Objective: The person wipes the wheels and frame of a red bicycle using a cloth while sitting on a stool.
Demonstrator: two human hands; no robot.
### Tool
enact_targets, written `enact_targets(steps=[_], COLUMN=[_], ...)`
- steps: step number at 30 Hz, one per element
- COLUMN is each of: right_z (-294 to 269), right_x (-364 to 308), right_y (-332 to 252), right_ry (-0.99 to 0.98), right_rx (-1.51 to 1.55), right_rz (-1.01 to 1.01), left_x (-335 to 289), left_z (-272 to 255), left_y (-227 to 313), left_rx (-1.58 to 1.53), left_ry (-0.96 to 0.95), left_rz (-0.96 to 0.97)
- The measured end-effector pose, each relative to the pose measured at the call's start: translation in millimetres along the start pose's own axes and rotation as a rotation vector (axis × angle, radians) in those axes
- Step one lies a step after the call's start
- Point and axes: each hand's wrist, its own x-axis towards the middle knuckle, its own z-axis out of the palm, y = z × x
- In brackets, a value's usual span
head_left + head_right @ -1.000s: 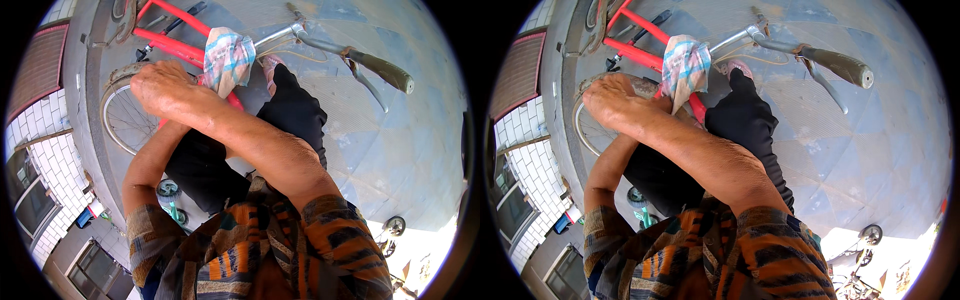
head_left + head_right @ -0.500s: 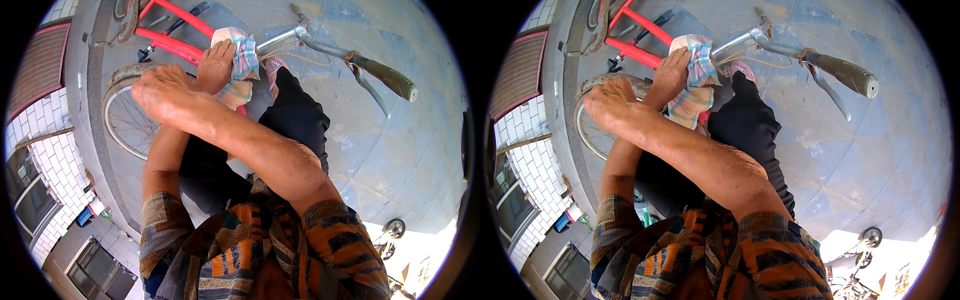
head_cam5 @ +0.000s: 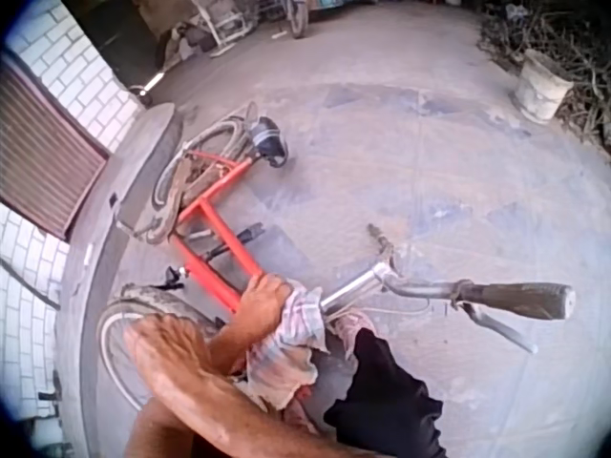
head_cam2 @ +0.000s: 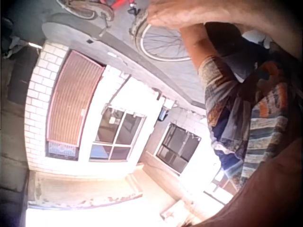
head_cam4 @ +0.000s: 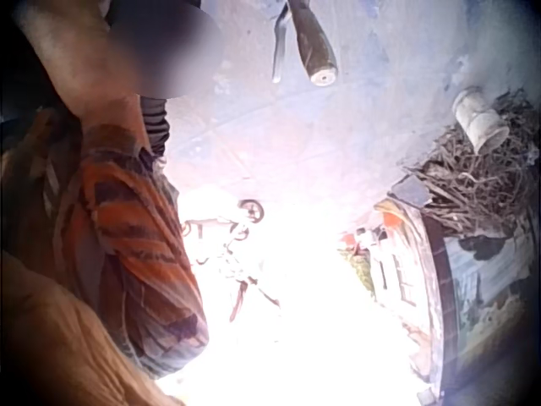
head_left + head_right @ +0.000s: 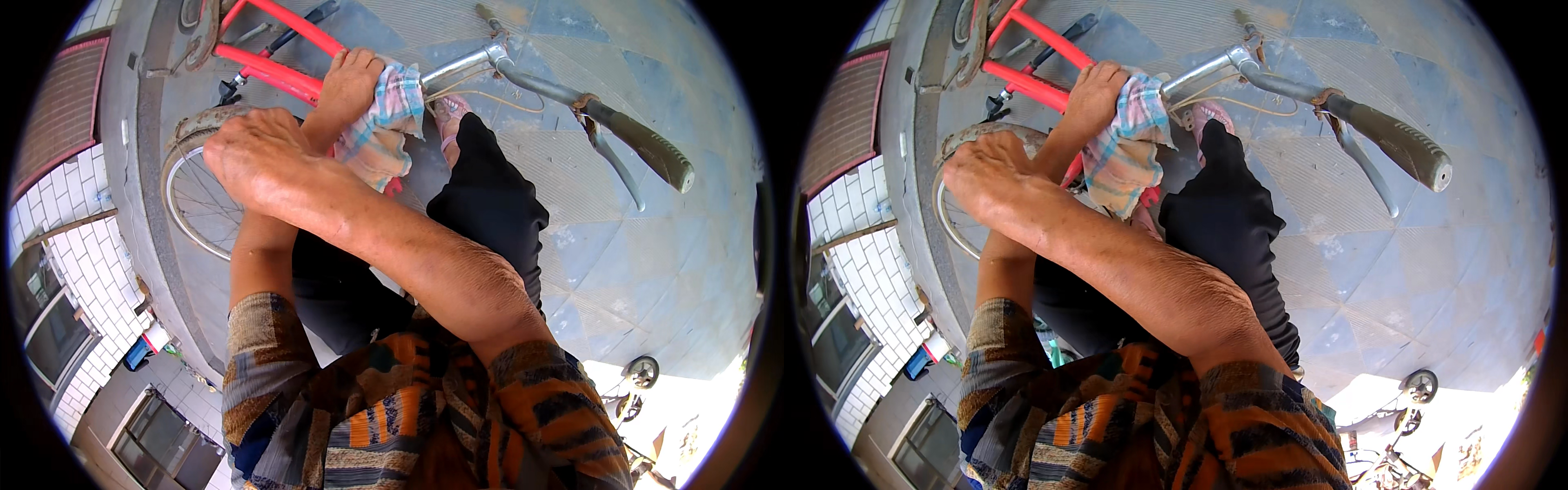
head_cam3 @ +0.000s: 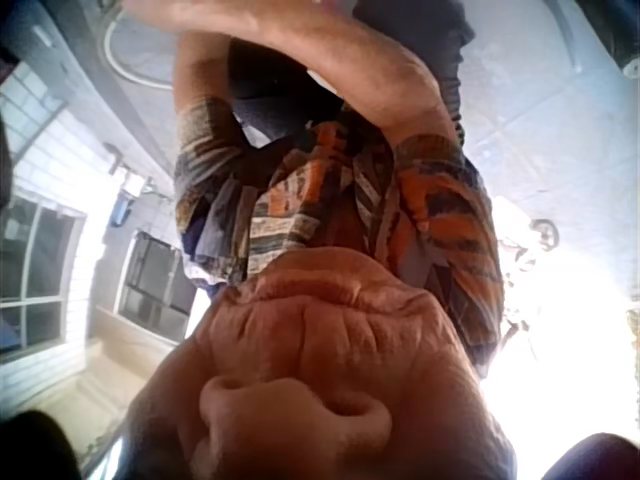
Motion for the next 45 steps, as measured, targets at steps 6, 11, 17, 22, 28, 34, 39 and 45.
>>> enact_targets(steps=[6,11,17,22,28,34,39,45], right_z=[9.3,18.4,20.4,26.0,31.1,34.1,38.9,41.1], right_x=[7.1,5.1,9.0,15.4,16.3,16.9,23.0,25.5], right_y=[-7.5,-23.3,-19.4,-22.5,-25.5,-22.4,-27.1,-30.7], right_ry=[0.03,0.009,-0.052,-0.026,-0.078,-0.015,-0.006,-0.052], right_rx=[0.137,0.24,0.196,0.221,0.268,0.275,0.304,0.329], right_rz=[-0.044,-0.045,-0.012,0.007,0.033,0.036,0.015,-0.001], left_x=[-12.9,-7.7,-13.8,-16.9,10.1,31.0,29.5,20.8], left_z=[-11.1,-3.5,-15.7,-6.4,4.5,22.1,15.8,6.5], left_y=[3.9,-15.5,-62.8,-47.7,-57.2,-64.1,-57.4,-19.7], left_rx=[-0.05,-0.081,-0.014,0.061,0.172,0.049,0.007,-0.127], left_ry=[-0.098,-0.005,0.194,0.203,-0.164,-0.245,-0.296,-0.365], left_rz=[-0.531,-0.482,-0.783,-0.153,-0.071,-0.132,-0.119,-0.052])
